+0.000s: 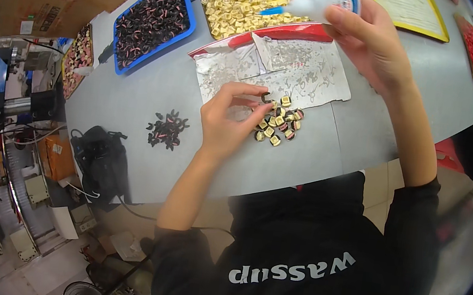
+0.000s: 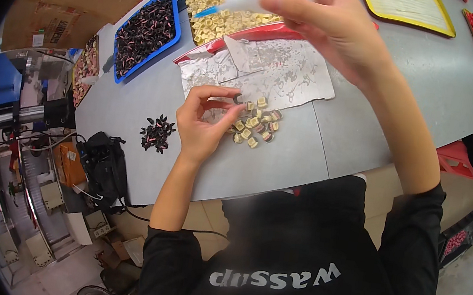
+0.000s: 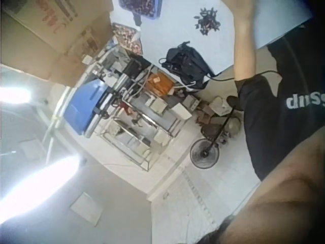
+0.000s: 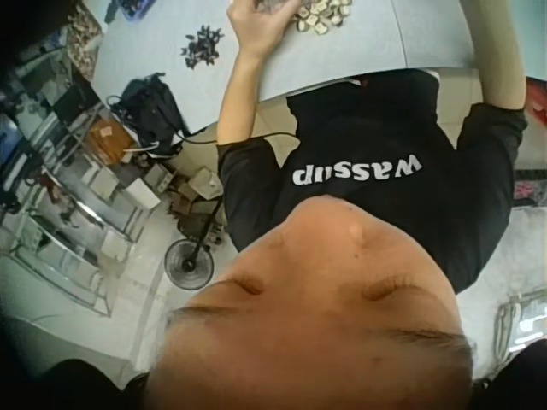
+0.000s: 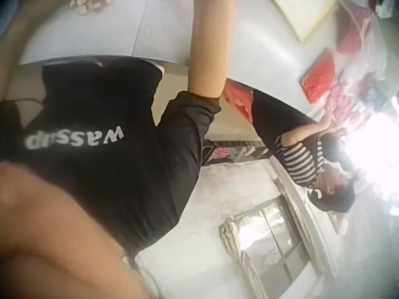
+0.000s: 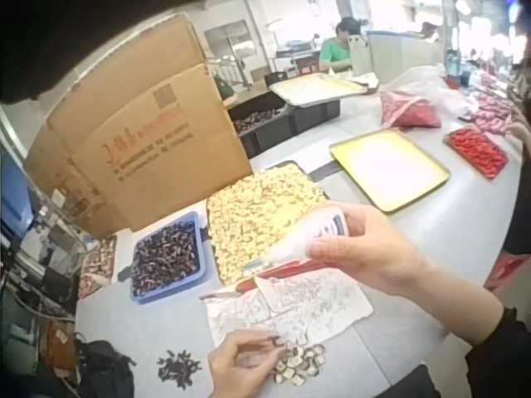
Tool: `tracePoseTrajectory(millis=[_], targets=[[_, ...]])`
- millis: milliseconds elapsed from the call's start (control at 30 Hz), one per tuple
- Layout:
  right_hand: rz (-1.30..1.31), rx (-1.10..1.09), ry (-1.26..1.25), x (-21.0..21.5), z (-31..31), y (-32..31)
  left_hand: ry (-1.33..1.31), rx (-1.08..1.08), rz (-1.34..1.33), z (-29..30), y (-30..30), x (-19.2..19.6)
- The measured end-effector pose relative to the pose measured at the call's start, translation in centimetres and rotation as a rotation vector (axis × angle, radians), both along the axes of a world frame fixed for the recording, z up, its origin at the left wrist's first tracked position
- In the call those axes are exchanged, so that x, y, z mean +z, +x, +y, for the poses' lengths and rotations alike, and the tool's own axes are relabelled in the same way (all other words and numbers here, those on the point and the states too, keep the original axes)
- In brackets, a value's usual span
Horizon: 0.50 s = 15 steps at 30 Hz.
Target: The person assembles electronic components by applying glue from a bottle to the base of the components and then attaching small plastic parts by hand.
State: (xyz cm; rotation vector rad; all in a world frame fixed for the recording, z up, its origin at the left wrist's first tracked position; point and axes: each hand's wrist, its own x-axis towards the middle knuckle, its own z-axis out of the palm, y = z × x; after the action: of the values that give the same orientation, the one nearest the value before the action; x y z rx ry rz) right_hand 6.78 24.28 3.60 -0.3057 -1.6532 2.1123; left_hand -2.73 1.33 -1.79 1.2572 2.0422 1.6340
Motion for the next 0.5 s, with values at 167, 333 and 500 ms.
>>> tracePoseTrajectory(millis=[167,333,500], targets=[[0.096,0.055,-0.044,-1.5,-1.6,-1.3,0.067,-0.02,0.053,0.0,0.1,-0.5],[-0.109,0.114,-0.033,-2.8,-0.8,-0.8,0.083,-0.031,0.134,-0.2,0.2,-0.6],[0.045,0.182,-0.198,-2.9,-2.9,-1.3,0.027,-0.081,0.11,-0.5,0.1,-0.7]])
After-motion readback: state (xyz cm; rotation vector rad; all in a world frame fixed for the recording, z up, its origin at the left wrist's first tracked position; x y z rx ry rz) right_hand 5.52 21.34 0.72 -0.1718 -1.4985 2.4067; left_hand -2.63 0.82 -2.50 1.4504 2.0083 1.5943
